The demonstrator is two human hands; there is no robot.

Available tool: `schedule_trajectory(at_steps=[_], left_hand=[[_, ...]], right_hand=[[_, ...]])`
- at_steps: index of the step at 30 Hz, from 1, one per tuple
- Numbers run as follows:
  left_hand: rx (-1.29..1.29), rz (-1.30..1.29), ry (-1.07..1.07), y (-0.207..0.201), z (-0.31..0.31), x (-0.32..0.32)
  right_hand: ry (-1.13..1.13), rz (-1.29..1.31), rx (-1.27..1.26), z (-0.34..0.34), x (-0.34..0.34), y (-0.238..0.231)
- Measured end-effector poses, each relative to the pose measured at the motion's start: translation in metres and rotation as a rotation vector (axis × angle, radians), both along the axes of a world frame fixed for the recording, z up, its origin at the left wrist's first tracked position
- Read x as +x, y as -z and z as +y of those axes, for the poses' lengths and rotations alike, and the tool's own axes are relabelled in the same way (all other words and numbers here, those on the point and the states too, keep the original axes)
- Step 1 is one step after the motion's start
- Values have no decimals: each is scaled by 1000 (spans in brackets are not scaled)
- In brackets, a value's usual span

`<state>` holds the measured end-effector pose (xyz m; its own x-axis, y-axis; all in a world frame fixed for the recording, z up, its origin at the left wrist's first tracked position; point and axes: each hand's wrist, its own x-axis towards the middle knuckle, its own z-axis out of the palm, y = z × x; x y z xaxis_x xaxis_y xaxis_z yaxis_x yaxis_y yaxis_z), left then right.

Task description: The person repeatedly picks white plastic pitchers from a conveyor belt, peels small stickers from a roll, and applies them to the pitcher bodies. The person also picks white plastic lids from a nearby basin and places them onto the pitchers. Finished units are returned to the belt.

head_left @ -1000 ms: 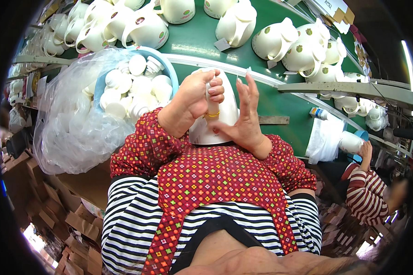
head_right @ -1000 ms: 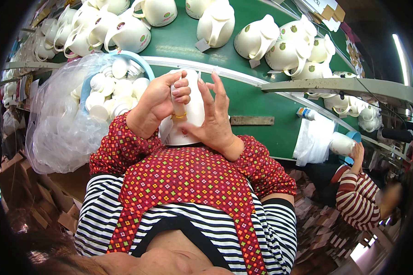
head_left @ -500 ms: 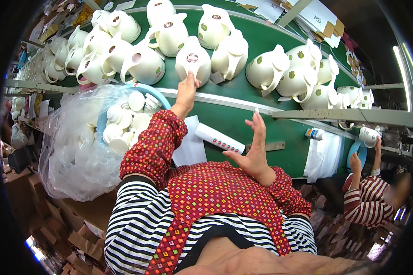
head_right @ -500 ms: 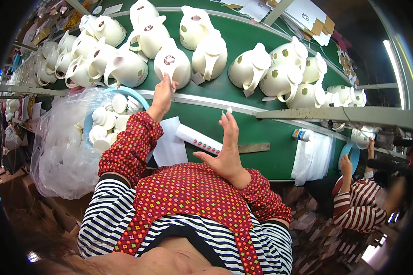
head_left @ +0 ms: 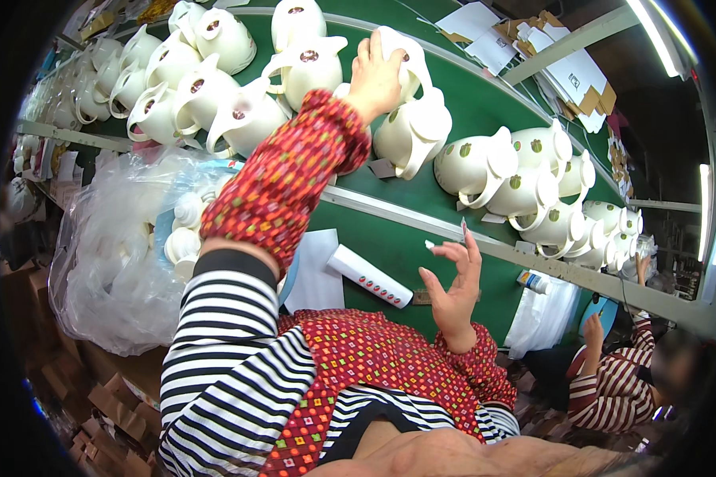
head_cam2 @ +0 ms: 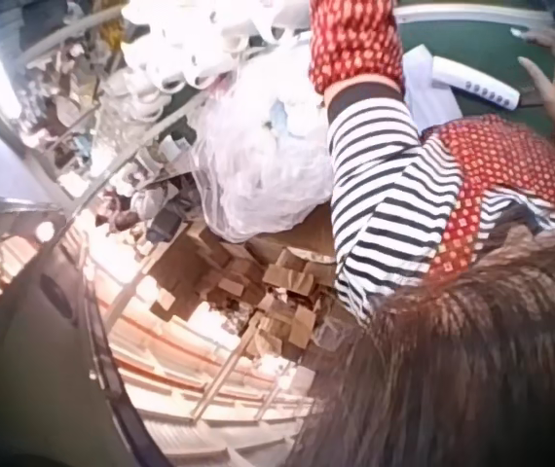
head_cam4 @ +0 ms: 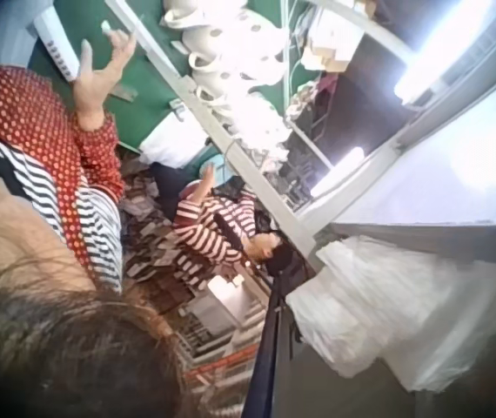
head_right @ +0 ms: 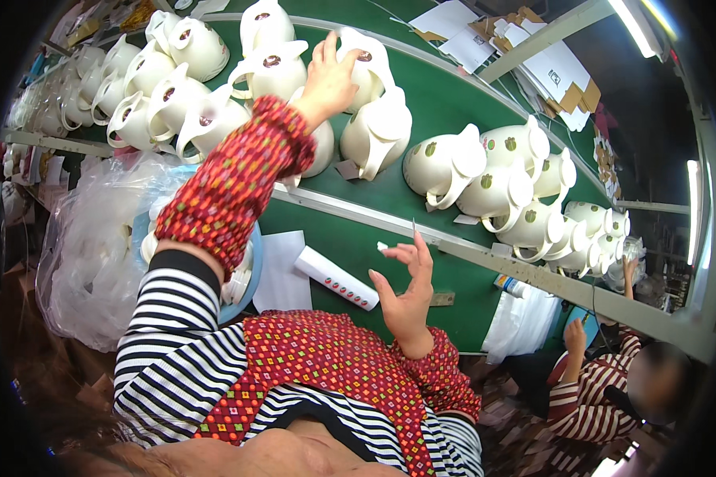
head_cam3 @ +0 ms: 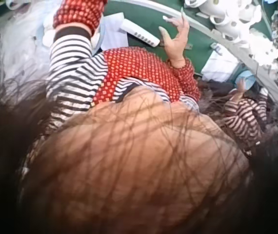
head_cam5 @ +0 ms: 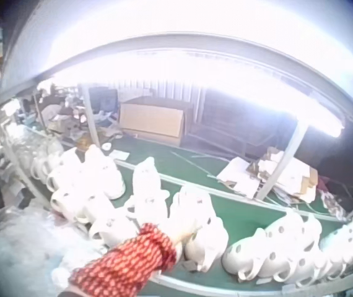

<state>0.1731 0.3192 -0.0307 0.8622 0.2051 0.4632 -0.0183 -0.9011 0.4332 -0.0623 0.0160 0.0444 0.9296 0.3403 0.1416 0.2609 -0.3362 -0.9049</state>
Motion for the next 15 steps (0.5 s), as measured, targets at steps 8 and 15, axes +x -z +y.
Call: schedule_trajectory(at_steps=[8,15], left_hand=[[-180,639,-50,20,4,91],[-110,30,-25,-23,19,56]], right_hand=[[104,119,-41,-29,-14,-3],[208,31,-38,-36,-13,-23]])
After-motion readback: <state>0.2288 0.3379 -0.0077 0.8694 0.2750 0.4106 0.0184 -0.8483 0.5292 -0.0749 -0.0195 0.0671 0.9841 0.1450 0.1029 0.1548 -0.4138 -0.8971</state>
